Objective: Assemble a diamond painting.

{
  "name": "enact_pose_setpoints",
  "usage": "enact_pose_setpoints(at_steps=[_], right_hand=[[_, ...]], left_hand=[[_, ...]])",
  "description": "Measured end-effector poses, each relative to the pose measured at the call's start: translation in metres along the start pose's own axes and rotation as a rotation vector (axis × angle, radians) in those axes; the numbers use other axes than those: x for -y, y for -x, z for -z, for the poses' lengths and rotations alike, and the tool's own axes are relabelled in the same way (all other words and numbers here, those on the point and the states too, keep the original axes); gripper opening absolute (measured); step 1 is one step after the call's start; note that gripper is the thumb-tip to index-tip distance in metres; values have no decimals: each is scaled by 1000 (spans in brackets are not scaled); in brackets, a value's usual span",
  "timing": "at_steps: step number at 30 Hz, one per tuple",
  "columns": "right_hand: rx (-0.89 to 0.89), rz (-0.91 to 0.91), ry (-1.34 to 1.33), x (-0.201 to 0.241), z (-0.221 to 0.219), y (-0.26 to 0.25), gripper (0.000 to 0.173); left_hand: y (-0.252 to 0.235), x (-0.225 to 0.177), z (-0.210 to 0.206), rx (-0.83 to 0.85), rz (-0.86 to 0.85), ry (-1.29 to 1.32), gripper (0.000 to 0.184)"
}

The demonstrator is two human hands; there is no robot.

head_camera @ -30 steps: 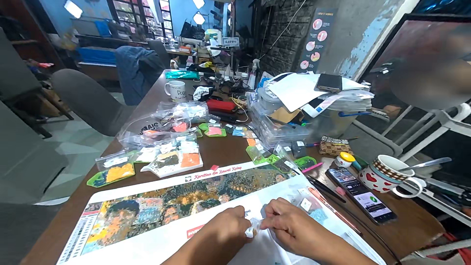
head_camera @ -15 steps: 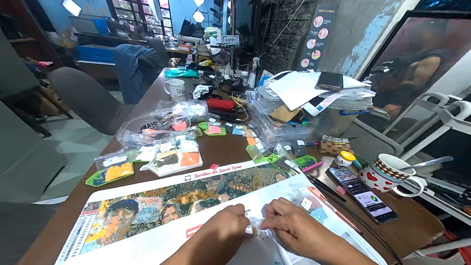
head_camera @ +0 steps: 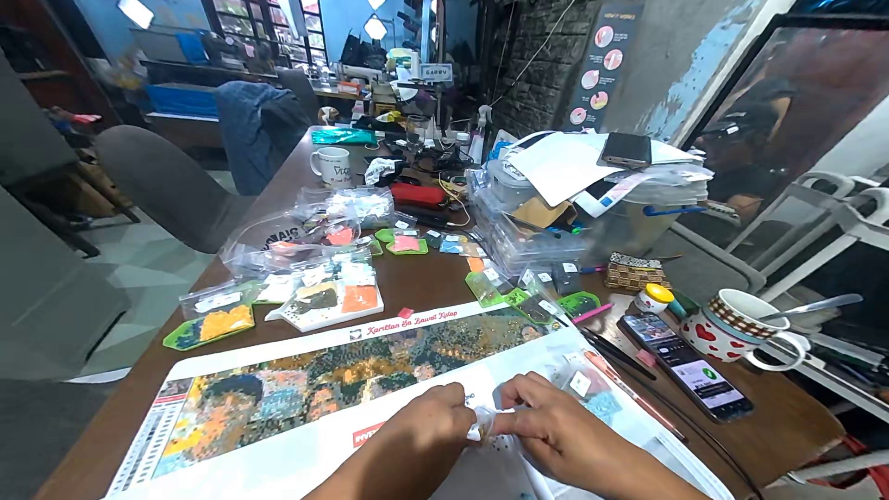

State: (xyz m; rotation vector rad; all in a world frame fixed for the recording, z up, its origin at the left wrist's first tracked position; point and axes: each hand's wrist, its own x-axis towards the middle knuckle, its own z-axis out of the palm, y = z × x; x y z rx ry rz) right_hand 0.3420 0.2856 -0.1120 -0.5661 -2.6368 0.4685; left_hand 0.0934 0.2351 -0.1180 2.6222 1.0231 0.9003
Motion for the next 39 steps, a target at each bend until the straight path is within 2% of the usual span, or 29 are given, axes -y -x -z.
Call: enact_pose_setpoints(at_steps=[7,13,22,25,28,33,39], right_hand=[[28,36,39,-1,-2,0,39],[34,71,116,-1,-4,0,33],[16,30,46,-2,4,3,39],[-12,7,-17,-2,8,4,39],[-42,-33,-116,-2,12,4,32],[-120,-40,-327,2,21,-2,22],[-194,-21,-424,11,34,-19,19]], left_hand=[[-2,-1,-1,21,13,10,8],[-2,-1,-1,42,20,15,6],[0,4,0,26,30,25,7],[-1,7,9,129,123,152,15],[-5,13,21,209,218,319,24],[-4,25,26,102,285,557,25],[-4,20,26,-78,432,1122,29]])
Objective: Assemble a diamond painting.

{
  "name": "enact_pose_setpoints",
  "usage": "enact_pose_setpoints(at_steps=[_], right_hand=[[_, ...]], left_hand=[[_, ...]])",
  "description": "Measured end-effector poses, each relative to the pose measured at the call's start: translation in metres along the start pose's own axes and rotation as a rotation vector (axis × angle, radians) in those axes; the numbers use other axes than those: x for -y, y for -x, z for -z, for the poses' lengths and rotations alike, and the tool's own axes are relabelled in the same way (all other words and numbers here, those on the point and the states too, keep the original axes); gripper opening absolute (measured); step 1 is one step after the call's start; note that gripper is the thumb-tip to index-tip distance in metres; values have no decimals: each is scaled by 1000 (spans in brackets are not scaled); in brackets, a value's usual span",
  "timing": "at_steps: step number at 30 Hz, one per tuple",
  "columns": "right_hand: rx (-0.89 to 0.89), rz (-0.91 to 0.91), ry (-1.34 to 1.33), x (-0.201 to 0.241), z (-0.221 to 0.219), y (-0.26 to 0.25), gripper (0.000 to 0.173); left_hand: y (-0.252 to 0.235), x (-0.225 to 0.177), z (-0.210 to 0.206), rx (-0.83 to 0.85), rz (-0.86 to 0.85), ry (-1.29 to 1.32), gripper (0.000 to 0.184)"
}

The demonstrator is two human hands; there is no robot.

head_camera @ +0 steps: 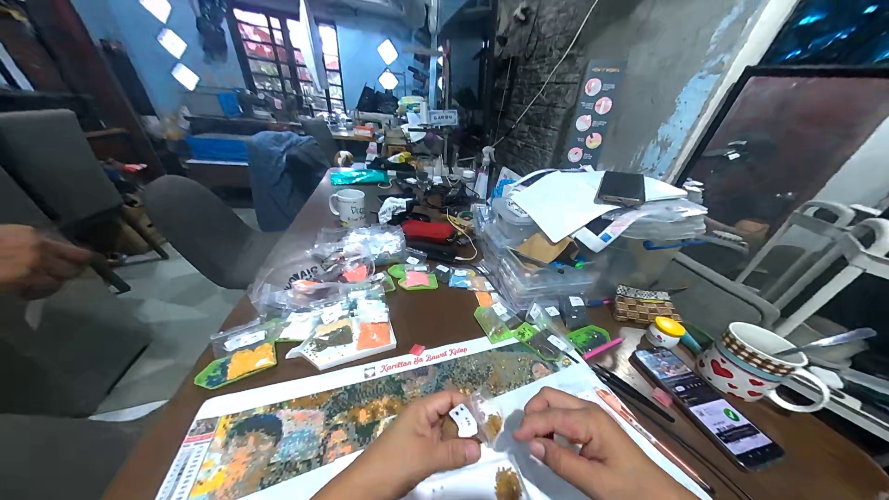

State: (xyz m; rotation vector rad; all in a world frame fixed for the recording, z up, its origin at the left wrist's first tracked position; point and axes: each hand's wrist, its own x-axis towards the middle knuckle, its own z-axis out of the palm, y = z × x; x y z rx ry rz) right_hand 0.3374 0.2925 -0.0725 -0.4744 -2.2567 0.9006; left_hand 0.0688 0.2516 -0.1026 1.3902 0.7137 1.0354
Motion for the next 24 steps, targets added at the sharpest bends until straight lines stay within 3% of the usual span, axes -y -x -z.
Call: enact_pose_setpoints(at_steps=[4,9,14,21,24], right_hand=[[-57,-132,-83,18,-11,-17,36],[-167,-175,-52,22,-35,-38,67],[-248,-108,35,21,-47,-47,44],[-159,-39,75,19,-27,-51,38],[-111,22,139,18,-20,-53,35]], left_hand=[[2,-8,-13,-125,0,145,46],[-2,-2,-25,-370,-125,-107,62],[-1,3,-25,-398,-185,-447,78],[1,2,-16,-196,-240,-412,88],[1,1,-11,-204,-354,-352,59]])
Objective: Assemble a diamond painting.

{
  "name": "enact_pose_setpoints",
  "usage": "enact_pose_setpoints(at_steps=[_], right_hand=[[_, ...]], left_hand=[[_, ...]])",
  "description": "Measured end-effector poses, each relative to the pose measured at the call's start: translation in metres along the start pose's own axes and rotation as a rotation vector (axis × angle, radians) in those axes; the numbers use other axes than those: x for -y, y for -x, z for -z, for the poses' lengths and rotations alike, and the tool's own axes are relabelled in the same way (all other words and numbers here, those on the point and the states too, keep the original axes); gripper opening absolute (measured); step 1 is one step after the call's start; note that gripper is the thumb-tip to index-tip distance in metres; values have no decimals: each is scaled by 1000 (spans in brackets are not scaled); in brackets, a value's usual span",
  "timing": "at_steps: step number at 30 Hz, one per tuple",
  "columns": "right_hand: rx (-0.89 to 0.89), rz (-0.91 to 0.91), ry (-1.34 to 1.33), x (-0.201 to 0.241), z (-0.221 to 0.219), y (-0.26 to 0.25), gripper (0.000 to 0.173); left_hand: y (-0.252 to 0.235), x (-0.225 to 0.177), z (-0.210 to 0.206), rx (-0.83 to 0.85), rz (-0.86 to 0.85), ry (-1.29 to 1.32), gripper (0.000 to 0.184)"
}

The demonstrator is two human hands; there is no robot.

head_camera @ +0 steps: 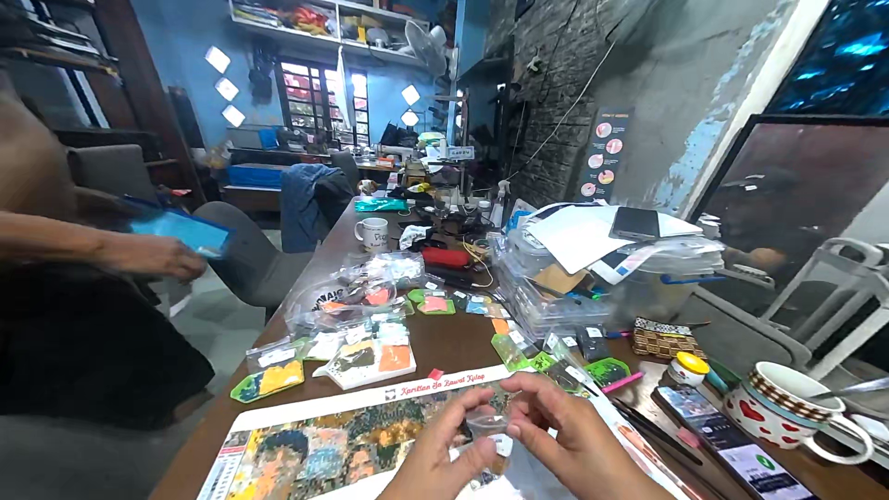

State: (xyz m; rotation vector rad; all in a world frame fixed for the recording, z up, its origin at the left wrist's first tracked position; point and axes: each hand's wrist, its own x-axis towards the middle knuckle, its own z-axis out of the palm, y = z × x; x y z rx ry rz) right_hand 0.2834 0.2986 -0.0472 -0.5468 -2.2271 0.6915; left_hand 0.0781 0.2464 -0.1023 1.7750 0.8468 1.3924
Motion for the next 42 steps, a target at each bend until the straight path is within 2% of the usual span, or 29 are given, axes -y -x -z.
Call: enact_pose_setpoints(at_steps=[2,4,11,16,22,24,27,31,34,38,41,42], right_hand=[[22,39,48,-1,0,0,32],[27,64,110,-1,-3,0,30],[16,184,268,-2,-13,2,25],[69,265,331,5,-12,2,21],[111,258,362,7,6,-11,24],[152,209,335,6,14,-21,24],[228,109,298,10,22,-36,24],[351,-243,271,15,31,-67,29],[286,-440,249,-6,26,-91,34],[115,-567,228,-45,-6,-112,31],[-24,-697,51,-81,-30,-123,32],[-16,-765,-9,-91,-33,-125,36]], left_hand=[[-2,0,1,-62,-29,-7,38],[-1,1,1,-81,-47,-48,31],[1,8,-2,-132,-133,-245,27],[2,11,1,-135,-215,-434,33],[-5,10,5,-214,-203,-366,29],[-7,8,7,-221,-195,-379,28],[-10,6,9,-325,-121,-356,26],[-14,5,10,-550,-41,-288,31],[-16,6,19,-632,-47,-245,41],[-14,5,19,-649,-113,-133,29],[-12,11,16,-580,-146,-159,21],[-11,13,16,-554,-153,-177,20]])
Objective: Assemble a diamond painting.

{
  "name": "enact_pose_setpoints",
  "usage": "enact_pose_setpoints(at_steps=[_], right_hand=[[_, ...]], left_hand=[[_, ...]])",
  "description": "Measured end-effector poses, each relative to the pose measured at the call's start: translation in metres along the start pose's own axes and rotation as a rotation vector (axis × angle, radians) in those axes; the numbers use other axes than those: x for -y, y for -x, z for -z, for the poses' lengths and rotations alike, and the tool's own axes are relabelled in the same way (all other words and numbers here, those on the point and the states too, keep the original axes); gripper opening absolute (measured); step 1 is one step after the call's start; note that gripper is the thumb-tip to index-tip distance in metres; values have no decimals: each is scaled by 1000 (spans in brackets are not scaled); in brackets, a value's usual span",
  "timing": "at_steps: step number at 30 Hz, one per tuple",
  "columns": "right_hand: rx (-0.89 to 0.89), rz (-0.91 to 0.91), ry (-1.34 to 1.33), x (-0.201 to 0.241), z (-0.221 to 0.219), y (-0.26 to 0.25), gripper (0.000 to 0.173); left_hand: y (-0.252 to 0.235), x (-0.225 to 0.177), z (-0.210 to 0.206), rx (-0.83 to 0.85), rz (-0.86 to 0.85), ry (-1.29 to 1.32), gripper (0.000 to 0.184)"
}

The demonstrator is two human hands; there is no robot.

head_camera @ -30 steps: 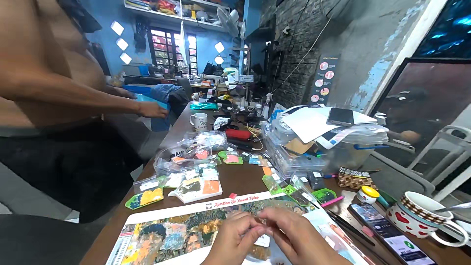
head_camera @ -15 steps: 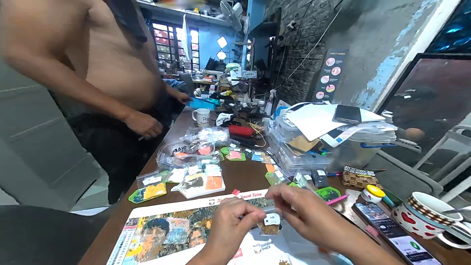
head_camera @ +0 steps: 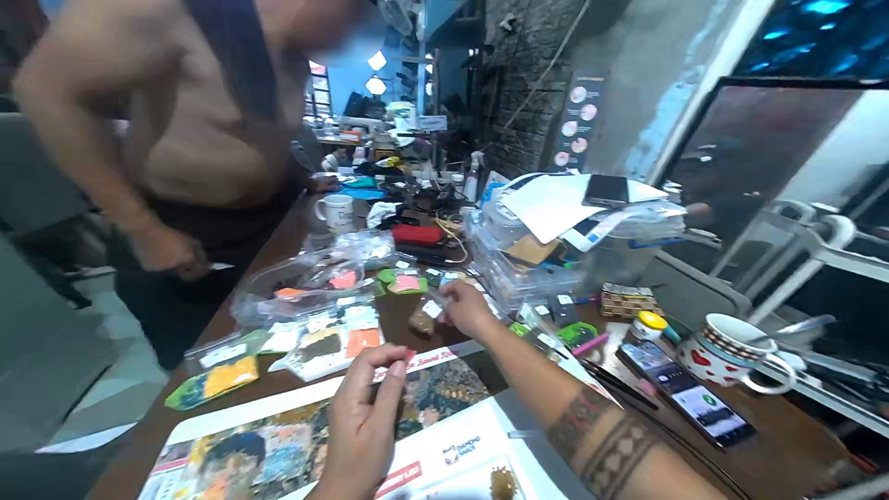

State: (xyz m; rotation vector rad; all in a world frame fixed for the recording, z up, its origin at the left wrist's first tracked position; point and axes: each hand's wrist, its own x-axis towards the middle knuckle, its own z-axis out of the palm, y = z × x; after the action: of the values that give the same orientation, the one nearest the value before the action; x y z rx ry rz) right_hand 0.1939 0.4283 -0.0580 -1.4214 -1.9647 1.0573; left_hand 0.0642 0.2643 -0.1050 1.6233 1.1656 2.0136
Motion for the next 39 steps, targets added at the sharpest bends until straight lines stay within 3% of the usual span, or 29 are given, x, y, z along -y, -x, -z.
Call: enact_pose_setpoints(at_steps=[3,7,12,14,18,23,28,32,35,37,39], right_hand=[[140,-19,164,-2,21,1,48],[201,163,554,7,87,63,37],[302,-47,710,-25,144,146,24],[392,-42,676,-54,151,159,32],[535,148,584,-99,147,159,72],[615,224,549,-106,141,145,85],[696,104,576,-90,144,135,61],[677,116,614,-94,146,130,31],[686,126,601,-93,153,132,20],[681,53,543,-88,163,133,17],[671,-13,489,-89,169,127,14]], left_hand=[[3,1,3,65,-7,-16,17],[3,0,7,128,-19,-45,14],[4,2,8,171,-38,-60,12],[3,-1,8,177,-25,-41,13],[-4,-15,13,215,-52,-10,18],[-26,-49,25,287,-222,52,18],[-43,-93,40,318,-275,106,12],[-50,-118,40,563,-9,-102,15],[-54,-98,21,844,40,-400,27],[-54,-68,9,820,-55,-666,21],[-66,-50,0,821,32,-832,13]])
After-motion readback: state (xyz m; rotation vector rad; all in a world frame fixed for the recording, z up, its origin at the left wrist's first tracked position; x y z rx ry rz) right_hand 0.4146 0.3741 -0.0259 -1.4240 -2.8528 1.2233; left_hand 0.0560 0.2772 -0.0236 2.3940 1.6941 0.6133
